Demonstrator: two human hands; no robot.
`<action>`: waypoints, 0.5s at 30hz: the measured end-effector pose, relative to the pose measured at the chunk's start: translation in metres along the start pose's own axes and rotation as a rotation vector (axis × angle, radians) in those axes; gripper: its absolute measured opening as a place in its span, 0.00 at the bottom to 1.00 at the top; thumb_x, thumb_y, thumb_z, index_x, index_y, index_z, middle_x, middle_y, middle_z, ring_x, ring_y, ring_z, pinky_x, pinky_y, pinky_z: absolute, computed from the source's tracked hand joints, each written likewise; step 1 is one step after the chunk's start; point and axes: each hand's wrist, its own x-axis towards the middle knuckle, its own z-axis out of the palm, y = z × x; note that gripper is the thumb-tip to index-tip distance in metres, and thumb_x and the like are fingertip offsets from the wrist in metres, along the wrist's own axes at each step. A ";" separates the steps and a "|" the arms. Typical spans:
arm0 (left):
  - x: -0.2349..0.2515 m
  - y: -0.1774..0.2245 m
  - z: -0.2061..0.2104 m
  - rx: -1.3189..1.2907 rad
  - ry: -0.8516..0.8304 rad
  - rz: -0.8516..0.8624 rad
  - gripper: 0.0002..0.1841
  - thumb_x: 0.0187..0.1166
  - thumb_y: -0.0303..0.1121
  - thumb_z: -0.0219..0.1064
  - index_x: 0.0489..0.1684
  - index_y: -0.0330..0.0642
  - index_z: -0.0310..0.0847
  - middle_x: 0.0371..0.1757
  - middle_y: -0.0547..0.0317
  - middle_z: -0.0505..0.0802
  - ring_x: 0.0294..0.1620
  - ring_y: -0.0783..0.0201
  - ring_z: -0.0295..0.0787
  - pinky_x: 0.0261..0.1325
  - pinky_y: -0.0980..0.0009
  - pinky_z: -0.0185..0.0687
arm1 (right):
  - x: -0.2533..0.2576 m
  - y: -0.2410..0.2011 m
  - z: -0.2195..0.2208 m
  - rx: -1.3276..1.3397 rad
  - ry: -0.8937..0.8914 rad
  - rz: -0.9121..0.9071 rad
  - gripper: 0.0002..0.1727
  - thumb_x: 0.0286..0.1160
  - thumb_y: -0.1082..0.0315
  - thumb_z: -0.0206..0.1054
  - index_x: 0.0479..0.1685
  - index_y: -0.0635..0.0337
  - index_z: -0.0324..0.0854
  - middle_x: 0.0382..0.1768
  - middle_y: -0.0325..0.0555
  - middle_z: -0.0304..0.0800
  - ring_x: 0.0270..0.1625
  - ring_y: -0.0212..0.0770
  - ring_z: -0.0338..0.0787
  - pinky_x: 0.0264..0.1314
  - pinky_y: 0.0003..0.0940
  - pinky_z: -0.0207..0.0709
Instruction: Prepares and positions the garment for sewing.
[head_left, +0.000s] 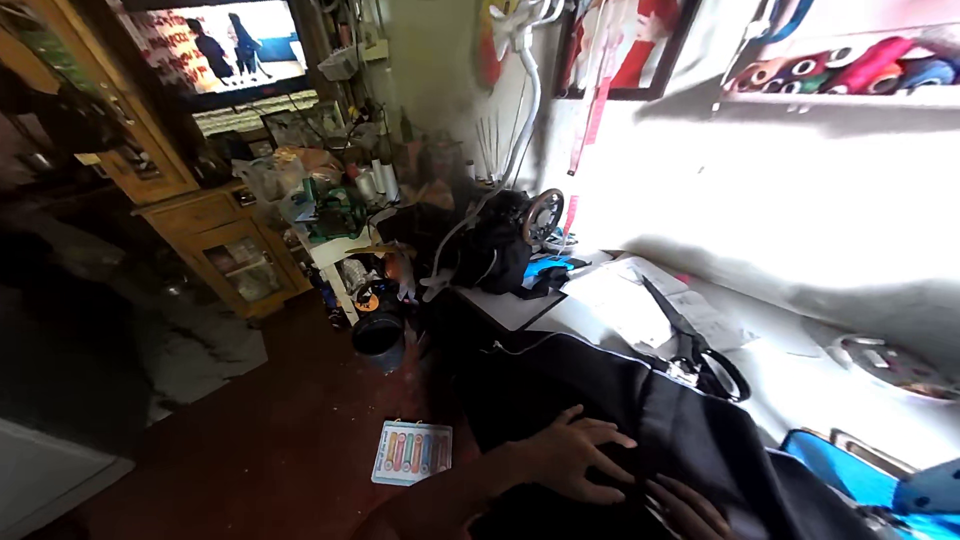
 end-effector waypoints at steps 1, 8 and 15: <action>0.001 -0.001 -0.001 0.001 -0.014 -0.003 0.14 0.77 0.38 0.74 0.56 0.47 0.95 0.79 0.45 0.83 0.88 0.41 0.66 0.90 0.29 0.37 | -0.001 0.000 -0.001 0.006 -0.008 -0.004 0.18 0.77 0.74 0.64 0.63 0.62 0.89 0.70 0.61 0.87 0.63 0.65 0.91 0.54 0.68 0.83; 0.000 0.002 -0.012 -0.039 0.028 -0.005 0.10 0.73 0.36 0.76 0.46 0.45 0.98 0.73 0.42 0.88 0.83 0.42 0.74 0.88 0.32 0.46 | -0.011 -0.010 -0.005 -0.149 0.064 -0.070 0.23 0.72 0.72 0.69 0.69 0.50 0.89 0.72 0.50 0.88 0.40 0.64 0.96 0.29 0.67 0.82; -0.002 -0.013 0.002 0.001 0.004 -0.002 0.09 0.74 0.36 0.74 0.46 0.50 0.98 0.75 0.50 0.87 0.86 0.47 0.71 0.88 0.30 0.45 | -0.035 -0.013 -0.007 -0.092 -0.004 -0.119 0.20 0.76 0.71 0.65 0.66 0.49 0.90 0.70 0.51 0.90 0.44 0.60 0.97 0.38 0.59 0.87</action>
